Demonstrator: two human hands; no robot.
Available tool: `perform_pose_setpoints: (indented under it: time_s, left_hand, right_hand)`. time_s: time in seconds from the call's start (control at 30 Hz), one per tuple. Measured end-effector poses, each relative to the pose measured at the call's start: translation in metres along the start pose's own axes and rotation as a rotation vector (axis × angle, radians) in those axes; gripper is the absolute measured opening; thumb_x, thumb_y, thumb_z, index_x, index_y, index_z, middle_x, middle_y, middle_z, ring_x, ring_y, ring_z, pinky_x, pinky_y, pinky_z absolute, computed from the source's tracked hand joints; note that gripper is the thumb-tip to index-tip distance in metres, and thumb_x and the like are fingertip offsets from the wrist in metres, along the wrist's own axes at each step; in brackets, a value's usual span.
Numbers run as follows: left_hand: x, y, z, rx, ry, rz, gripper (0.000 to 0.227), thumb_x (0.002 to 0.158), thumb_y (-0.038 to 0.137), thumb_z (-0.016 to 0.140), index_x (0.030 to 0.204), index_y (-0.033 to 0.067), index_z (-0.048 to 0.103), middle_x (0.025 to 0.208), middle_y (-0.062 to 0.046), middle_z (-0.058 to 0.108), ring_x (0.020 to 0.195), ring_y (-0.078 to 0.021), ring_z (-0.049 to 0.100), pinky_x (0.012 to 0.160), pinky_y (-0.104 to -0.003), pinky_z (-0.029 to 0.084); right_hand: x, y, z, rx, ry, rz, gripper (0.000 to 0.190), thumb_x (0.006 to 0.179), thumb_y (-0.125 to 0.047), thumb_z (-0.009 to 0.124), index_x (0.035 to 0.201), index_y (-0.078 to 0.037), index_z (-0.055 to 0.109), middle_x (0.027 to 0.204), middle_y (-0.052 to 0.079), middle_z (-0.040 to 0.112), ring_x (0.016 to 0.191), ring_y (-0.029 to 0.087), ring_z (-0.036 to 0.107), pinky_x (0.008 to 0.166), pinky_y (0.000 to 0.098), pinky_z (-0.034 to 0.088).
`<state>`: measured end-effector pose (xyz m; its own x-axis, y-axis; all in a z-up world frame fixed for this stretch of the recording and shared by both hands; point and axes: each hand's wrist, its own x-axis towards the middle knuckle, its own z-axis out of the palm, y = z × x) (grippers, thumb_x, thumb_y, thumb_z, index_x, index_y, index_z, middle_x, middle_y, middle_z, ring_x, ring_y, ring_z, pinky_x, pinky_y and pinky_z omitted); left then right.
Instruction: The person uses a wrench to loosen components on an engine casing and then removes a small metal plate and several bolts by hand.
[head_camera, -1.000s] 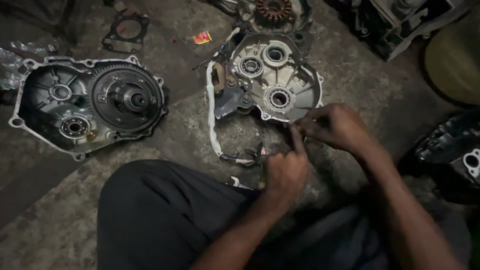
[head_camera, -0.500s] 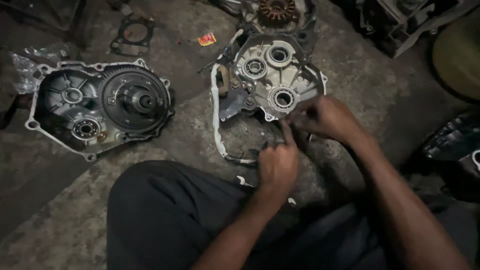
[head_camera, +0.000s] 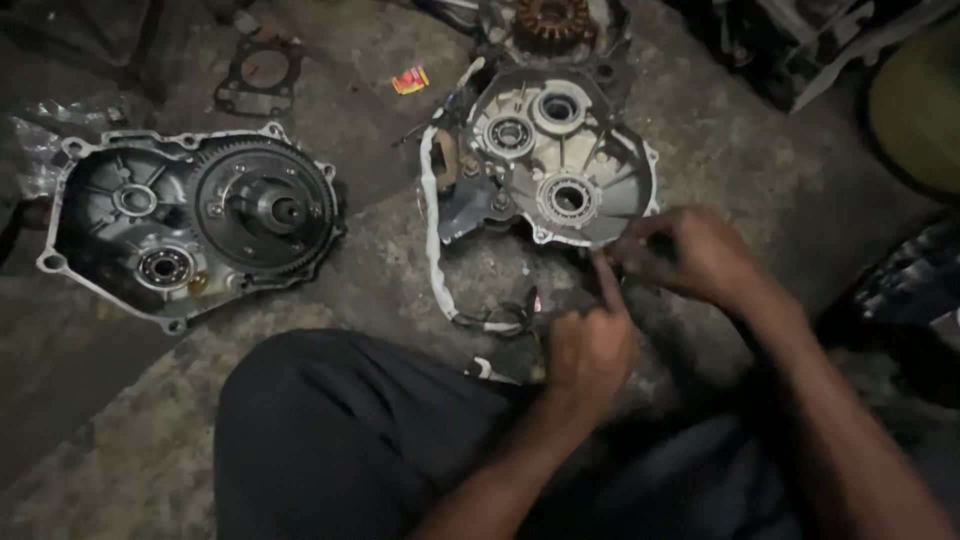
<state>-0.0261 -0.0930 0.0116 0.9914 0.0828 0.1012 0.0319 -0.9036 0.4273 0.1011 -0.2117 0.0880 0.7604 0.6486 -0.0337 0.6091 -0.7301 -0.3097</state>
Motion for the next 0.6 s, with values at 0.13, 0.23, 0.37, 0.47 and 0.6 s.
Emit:
perform_pose_setpoints:
  time_s: [0.13,0.23,0.37,0.47,0.6]
  left_hand:
    - [0.002,-0.016,-0.002,-0.017,0.055,-0.035,0.098,0.077,0.025,0.072,0.155,-0.0119,0.024,0.071,-0.018,0.074,0.062,-0.0333,0.073,0.060,-0.046,0.059]
    - [-0.001,-0.013,-0.005,0.018,0.092,0.048,0.092,0.081,0.021,0.071,0.155,-0.0120,0.028,0.070,-0.017,0.074,0.061,-0.0326,0.073,0.069,-0.046,0.060]
    - [-0.004,-0.007,0.003,0.161,0.336,0.079,0.098,0.066,0.022,0.069,0.149,-0.0126,0.032,0.069,-0.019,0.073,0.065,-0.0333,0.074,0.088,-0.049,0.062]
    - [0.001,-0.023,-0.006,0.025,0.100,-0.044,0.089,0.082,0.016,0.068,0.157,-0.0112,0.029,0.073,-0.018,0.074,0.060,-0.0305,0.074,0.057,-0.043,0.060]
    - [0.002,-0.010,-0.009,0.013,-0.053,0.015,0.086,0.085,0.020,0.066,0.157,-0.0090,0.028,0.070,-0.017,0.075,0.063,-0.0317,0.075,0.076,-0.048,0.056]
  right_hand:
    - [0.017,-0.006,0.012,0.081,-0.038,0.021,0.030,0.074,-0.029,0.083,0.102,-0.016,0.081,0.094,0.011,0.079,0.081,0.027,0.076,0.076,0.0410,0.057]
    - [0.008,-0.004,0.006,0.097,-0.029,0.020,0.026,0.076,-0.029,0.082,0.099,-0.016,0.082,0.094,0.010,0.080,0.081,0.025,0.077,0.077,0.0397,0.058]
    - [0.009,0.001,0.006,0.093,-0.037,0.039,0.027,0.077,-0.030,0.085,0.101,-0.016,0.082,0.095,0.009,0.080,0.080,0.024,0.076,0.075,0.0396,0.058]
    - [0.020,-0.008,0.016,0.102,-0.034,0.000,0.026,0.076,-0.027,0.084,0.100,-0.017,0.083,0.096,0.006,0.080,0.081,0.024,0.076,0.075,0.0394,0.057]
    - [0.008,0.004,0.002,0.277,-0.154,0.172,0.027,0.078,-0.028,0.079,0.104,-0.021,0.083,0.093,0.004,0.083,0.078,0.022,0.079,0.075,0.0381,0.061]
